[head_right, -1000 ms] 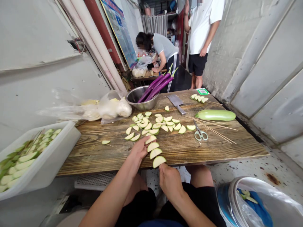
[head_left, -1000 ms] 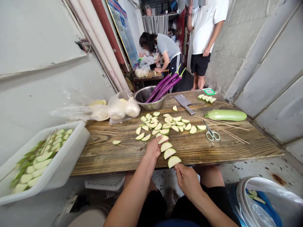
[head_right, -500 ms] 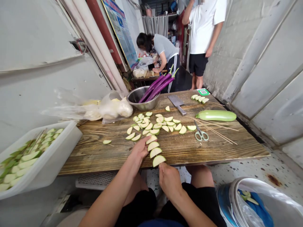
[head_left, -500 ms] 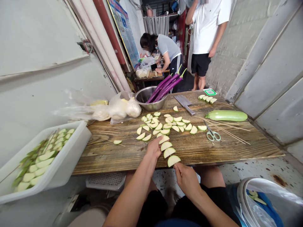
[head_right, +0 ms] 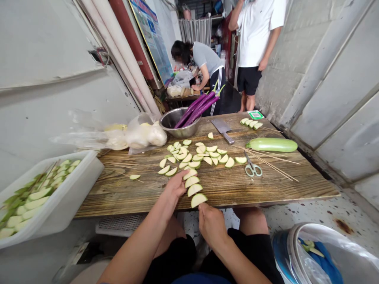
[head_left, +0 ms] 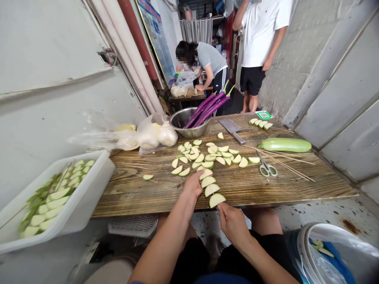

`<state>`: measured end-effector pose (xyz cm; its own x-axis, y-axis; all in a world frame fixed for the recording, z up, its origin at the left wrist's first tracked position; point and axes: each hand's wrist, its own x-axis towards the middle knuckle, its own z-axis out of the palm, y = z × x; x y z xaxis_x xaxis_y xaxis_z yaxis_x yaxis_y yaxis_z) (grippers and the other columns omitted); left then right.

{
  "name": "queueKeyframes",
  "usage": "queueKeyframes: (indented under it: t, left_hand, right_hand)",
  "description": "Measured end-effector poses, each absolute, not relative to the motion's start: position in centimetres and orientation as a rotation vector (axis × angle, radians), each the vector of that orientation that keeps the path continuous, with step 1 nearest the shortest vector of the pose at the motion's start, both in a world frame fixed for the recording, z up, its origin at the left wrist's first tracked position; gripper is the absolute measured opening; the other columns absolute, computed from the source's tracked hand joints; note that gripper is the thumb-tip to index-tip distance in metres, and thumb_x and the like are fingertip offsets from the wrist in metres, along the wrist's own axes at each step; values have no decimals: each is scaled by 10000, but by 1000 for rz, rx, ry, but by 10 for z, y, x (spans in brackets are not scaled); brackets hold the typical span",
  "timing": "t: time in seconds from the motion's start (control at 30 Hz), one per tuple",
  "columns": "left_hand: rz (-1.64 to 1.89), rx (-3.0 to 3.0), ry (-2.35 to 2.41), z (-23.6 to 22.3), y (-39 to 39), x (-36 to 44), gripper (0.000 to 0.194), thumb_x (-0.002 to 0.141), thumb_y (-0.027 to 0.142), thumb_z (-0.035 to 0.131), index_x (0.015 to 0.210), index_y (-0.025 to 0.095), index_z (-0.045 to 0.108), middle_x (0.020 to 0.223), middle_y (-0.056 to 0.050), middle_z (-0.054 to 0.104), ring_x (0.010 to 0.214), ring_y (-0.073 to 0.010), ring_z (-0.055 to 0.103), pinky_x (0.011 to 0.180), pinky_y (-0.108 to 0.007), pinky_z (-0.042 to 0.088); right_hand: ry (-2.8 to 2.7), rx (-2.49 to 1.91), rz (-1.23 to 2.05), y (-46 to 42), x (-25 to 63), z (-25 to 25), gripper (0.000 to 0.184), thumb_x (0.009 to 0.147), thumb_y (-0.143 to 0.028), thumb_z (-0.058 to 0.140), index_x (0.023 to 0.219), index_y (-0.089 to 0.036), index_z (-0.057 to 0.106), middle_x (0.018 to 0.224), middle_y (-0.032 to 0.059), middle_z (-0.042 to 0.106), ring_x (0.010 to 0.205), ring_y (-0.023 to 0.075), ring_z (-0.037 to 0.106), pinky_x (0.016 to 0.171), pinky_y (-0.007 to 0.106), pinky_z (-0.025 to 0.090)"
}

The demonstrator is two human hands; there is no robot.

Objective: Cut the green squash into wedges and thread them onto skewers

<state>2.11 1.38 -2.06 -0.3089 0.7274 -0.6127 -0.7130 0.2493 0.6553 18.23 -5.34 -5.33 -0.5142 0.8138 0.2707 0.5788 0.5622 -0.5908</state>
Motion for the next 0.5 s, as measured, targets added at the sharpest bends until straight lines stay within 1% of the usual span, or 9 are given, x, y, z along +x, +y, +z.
queueKeyframes:
  t: [0.1,0.17,0.23,0.3,0.33,0.37,0.43,0.5]
  left_hand:
    - [1438,19,1227,-22,15,22,86,783,85,504,844,68,561,642,-68,634,551,-146,610,533,-252,502]
    - [1490,48,1181,-22,13,22,91,797,116,512,858,75,566,669,-63,637,557,-134,605,538,-242,499]
    - [1547,101,1076,-19,9,21,156,825,222,514,891,92,572,717,-63,644,587,-131,607,563,-247,503]
    - [1561,171,947,-14,1,20,296,828,375,501,932,110,579,790,-80,653,659,-147,620,622,-277,513]
    - [1549,218,904,-11,-4,20,348,813,425,504,954,116,581,838,-92,655,709,-158,625,656,-292,514]
    - [1534,276,885,-8,-10,21,370,794,442,527,974,123,583,883,-101,655,754,-167,627,685,-301,510]
    - [1486,418,896,-2,-22,25,361,749,399,606,992,132,593,937,-108,653,802,-177,626,718,-303,500]
    - [1445,518,942,3,-34,33,358,708,355,662,979,126,609,919,-109,661,789,-182,628,714,-300,494]
  right_hand:
    - [-2253,-1100,592,-51,181,-54,306,899,-201,300,724,-148,545,576,40,586,509,138,550,513,234,307]
    - [-2227,-1062,585,-48,182,-55,306,900,-204,302,728,-147,549,584,38,587,513,138,552,515,229,325]
    - [-2200,-1018,557,-43,183,-56,316,905,-209,298,729,-146,553,583,36,584,504,135,549,508,225,343]
    - [-2151,-975,499,-38,184,-55,322,910,-211,295,739,-141,559,588,37,587,498,132,555,507,220,368]
    - [-2113,-952,466,-37,184,-55,319,911,-210,299,746,-139,561,595,39,592,506,131,564,516,217,385]
    - [-2076,-931,437,-36,184,-53,314,912,-209,305,747,-139,563,598,39,594,517,131,574,529,214,403]
    - [-2012,-890,402,-36,183,-50,304,910,-210,321,741,-142,564,591,36,592,539,133,591,551,209,432]
    - [-1992,-865,396,-39,180,-46,302,908,-217,333,737,-144,570,582,37,591,560,139,605,560,207,452]
